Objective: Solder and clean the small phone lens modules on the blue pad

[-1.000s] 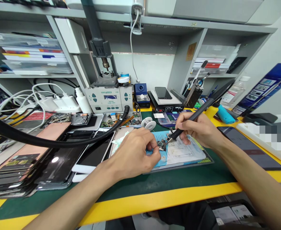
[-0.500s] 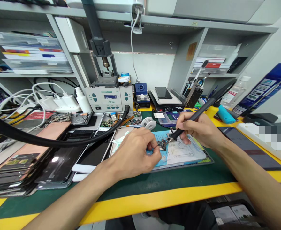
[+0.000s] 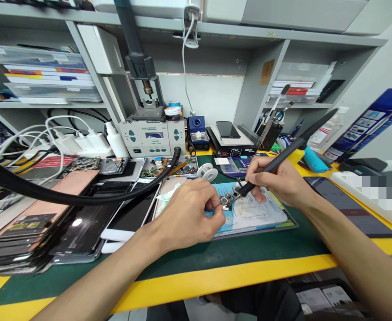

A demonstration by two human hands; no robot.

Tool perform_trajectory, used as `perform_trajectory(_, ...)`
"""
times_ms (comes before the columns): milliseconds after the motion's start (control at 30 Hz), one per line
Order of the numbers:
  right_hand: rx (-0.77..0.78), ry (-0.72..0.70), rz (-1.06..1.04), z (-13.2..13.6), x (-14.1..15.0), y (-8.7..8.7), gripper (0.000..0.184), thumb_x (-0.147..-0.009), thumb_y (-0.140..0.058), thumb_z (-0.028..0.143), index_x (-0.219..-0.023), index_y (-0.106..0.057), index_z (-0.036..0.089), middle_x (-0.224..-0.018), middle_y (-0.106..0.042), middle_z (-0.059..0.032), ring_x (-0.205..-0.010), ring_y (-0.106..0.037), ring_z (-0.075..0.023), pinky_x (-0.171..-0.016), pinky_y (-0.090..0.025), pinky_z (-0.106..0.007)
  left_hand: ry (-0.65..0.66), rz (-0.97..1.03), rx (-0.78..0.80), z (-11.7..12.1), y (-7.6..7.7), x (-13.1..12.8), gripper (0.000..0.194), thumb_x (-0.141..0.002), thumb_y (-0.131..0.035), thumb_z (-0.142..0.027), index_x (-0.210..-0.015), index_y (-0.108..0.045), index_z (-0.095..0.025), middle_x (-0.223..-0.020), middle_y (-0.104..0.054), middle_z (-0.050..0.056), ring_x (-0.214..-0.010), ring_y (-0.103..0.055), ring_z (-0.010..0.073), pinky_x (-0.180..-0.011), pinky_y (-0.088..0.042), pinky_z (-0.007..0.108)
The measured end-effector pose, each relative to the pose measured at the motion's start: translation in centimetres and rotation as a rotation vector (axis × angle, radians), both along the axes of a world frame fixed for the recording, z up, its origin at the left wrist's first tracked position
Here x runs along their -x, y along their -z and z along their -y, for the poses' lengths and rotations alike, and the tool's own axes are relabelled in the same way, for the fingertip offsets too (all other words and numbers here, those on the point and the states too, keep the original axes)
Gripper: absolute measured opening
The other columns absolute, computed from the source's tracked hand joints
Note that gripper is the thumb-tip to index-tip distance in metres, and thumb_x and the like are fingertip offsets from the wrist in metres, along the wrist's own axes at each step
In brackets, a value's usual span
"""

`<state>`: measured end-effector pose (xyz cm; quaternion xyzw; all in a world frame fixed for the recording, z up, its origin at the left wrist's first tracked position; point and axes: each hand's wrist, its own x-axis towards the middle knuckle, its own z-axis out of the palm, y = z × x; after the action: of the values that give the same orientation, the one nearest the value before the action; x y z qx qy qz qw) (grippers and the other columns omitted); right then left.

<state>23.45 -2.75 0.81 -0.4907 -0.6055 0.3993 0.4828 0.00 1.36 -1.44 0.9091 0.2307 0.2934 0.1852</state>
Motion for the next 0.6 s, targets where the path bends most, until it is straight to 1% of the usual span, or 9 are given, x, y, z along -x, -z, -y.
perform_trajectory(133, -0.058, -0.013, 0.107, 0.54, -0.03, -0.21, 0.012, -0.079, -0.069, 0.019, -0.069, -0.065, 0.020, -0.049, -0.059, 0.0020, -0.041, -0.057, -0.0148, -0.043, -0.047, -0.026, 0.007, 0.006, 0.004, -0.07, 0.11, 0.03, 0.008, -0.077, -0.061, -0.013, -0.070, -0.059, -0.016, -0.068, -0.057, -0.001, -0.066, -0.049, 0.0136, -0.067, -0.038, 0.030)
perform_trajectory(333, -0.121, -0.011, 0.186, 0.74, 0.07, -0.62, 0.009, -0.076, -0.070, 0.016, -0.069, -0.067, 0.019, -0.051, -0.061, 0.0020, -0.042, -0.059, -0.0133, -0.042, -0.048, -0.023, 0.008, -0.007, 0.014, -0.06, 0.12, 0.11, 0.009, -0.079, -0.061, -0.015, -0.069, -0.059, -0.016, -0.067, -0.058, -0.001, -0.066, -0.050, 0.0136, -0.067, -0.038, 0.030)
perform_trajectory(600, -0.113, -0.013, 0.169, 0.57, -0.04, -0.48, 0.008, -0.077, -0.069, 0.019, -0.069, -0.067, 0.019, -0.048, -0.061, 0.0025, -0.040, -0.058, -0.0136, -0.041, -0.047, -0.023, 0.019, -0.001, 0.031, -0.14, -0.27, 0.12, 0.008, -0.080, -0.059, -0.016, -0.072, -0.059, -0.016, -0.070, -0.060, 0.000, -0.068, -0.051, 0.0146, -0.067, -0.039, 0.030)
